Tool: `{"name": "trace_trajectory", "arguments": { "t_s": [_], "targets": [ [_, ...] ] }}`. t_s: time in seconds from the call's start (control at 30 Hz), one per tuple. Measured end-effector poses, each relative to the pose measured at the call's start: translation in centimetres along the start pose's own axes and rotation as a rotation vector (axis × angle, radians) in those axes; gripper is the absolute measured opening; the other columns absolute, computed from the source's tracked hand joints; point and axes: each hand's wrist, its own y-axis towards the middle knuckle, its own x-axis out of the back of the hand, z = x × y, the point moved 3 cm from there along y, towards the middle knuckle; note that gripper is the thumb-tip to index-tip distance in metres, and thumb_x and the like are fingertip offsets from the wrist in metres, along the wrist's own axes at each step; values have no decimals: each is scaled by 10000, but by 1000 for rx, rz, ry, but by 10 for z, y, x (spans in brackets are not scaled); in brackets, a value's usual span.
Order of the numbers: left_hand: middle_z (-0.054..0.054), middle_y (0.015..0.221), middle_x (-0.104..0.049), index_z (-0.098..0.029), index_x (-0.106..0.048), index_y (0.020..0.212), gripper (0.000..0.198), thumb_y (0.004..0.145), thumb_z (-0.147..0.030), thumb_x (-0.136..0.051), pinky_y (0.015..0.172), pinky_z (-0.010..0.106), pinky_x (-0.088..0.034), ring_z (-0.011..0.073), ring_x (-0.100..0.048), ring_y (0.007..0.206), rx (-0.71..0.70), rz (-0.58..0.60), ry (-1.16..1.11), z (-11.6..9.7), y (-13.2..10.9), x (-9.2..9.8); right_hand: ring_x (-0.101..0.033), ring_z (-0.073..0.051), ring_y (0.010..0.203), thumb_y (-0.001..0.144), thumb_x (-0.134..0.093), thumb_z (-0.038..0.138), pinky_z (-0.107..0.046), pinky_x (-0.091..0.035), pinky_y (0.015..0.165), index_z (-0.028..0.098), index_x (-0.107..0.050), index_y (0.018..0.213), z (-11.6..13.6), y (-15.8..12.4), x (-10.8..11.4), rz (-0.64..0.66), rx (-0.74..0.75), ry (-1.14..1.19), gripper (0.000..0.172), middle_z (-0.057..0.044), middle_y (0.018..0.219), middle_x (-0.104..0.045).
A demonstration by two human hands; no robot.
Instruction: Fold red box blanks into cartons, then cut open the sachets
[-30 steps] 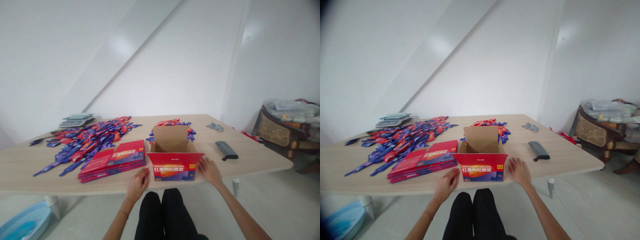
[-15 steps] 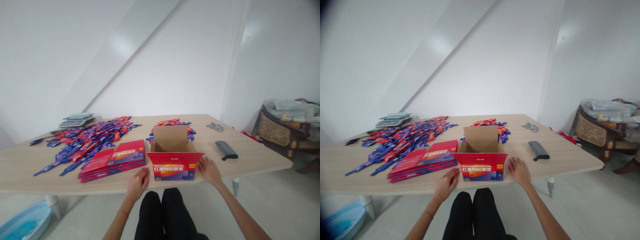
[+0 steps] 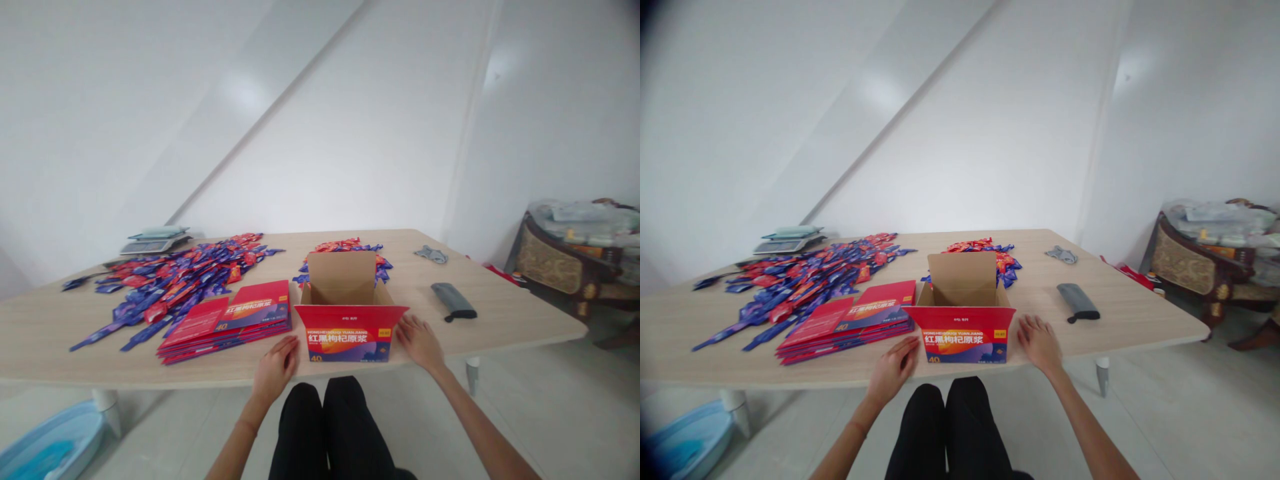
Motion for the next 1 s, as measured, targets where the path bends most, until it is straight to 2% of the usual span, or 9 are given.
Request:
{"name": "trace_trajectory", "arguments": {
  "t_s": [1.0],
  "targets": [
    [82,1366,-737,-250,-754,1267,359,980,-210,-542,1103,458,-587,267,-716,1250,0,1,-11,-2,0,2,-375,-334,1532,1086,-308,416,-555,-305,1214,238,-560,1532,0,-1,1,-14,4,14,542,-75,1640,-482]
  ]
}}
